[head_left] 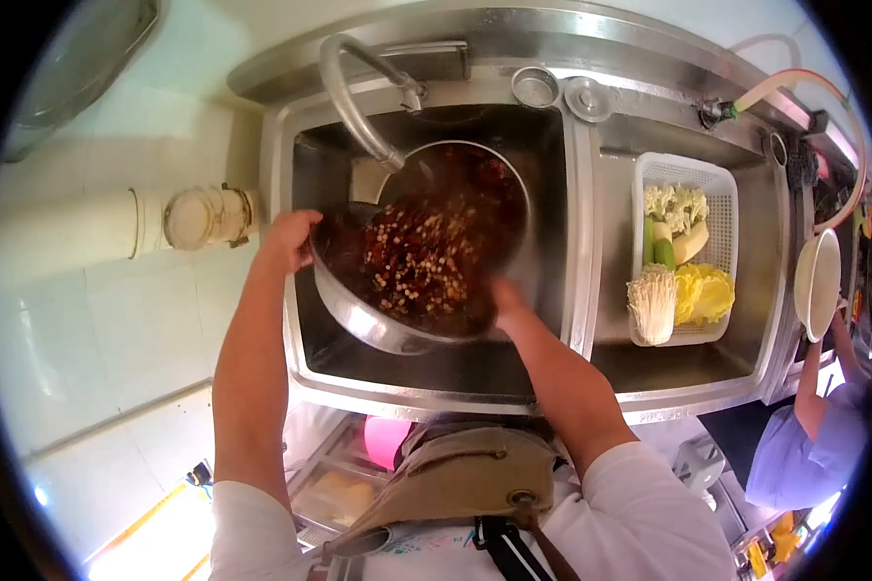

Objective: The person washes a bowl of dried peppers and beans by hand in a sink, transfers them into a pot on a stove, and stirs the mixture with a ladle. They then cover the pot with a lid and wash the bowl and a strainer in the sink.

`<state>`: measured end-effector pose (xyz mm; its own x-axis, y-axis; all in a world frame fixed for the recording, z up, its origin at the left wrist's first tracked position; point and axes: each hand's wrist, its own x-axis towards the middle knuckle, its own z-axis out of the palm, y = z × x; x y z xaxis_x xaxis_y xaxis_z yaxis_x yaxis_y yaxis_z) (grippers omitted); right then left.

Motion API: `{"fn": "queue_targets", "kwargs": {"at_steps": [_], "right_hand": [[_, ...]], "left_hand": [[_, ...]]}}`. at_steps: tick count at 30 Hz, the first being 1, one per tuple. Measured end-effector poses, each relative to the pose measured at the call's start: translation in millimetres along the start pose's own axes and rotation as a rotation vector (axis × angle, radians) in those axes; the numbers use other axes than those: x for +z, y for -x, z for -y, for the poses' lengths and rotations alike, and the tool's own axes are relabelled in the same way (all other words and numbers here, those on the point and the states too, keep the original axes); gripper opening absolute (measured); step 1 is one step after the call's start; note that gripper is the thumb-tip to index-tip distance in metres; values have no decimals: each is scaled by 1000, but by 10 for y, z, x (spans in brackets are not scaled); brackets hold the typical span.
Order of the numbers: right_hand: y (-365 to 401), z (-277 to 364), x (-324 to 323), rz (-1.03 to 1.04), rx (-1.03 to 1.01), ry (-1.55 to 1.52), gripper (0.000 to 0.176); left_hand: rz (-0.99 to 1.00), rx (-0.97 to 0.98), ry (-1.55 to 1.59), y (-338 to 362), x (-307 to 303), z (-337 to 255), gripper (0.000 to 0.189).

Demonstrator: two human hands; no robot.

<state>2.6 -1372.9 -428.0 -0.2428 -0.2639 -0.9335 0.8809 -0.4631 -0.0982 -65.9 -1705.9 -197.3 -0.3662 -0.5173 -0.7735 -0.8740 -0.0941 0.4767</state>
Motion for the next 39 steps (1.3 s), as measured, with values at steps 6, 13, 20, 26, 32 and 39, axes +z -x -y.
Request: {"fn": "queue_targets", "kwargs": {"at_steps": [6,13,20,26,32,39], "right_hand": [[420,-79,130,93,182,-97,29],[117,-486,-73,268,383,-269,30],[400,-343,136,254,201,-424,28],[610,-245,85,-18,-721,1636,27],[490,-210,205,-15,-860,970,29],[1354,-393,1721,675,-1560,1717,61]], "left_hand": [[50,71,118,255,560,-662,8],[171,163,17,300,725,-792,16],[117,272,91,158,234,-598,10],[38,286,-164,362,-229,96,19],[-156,447,-161,1144,-220,509,27],[-281,653,-102,1667,104,553,16]]}}
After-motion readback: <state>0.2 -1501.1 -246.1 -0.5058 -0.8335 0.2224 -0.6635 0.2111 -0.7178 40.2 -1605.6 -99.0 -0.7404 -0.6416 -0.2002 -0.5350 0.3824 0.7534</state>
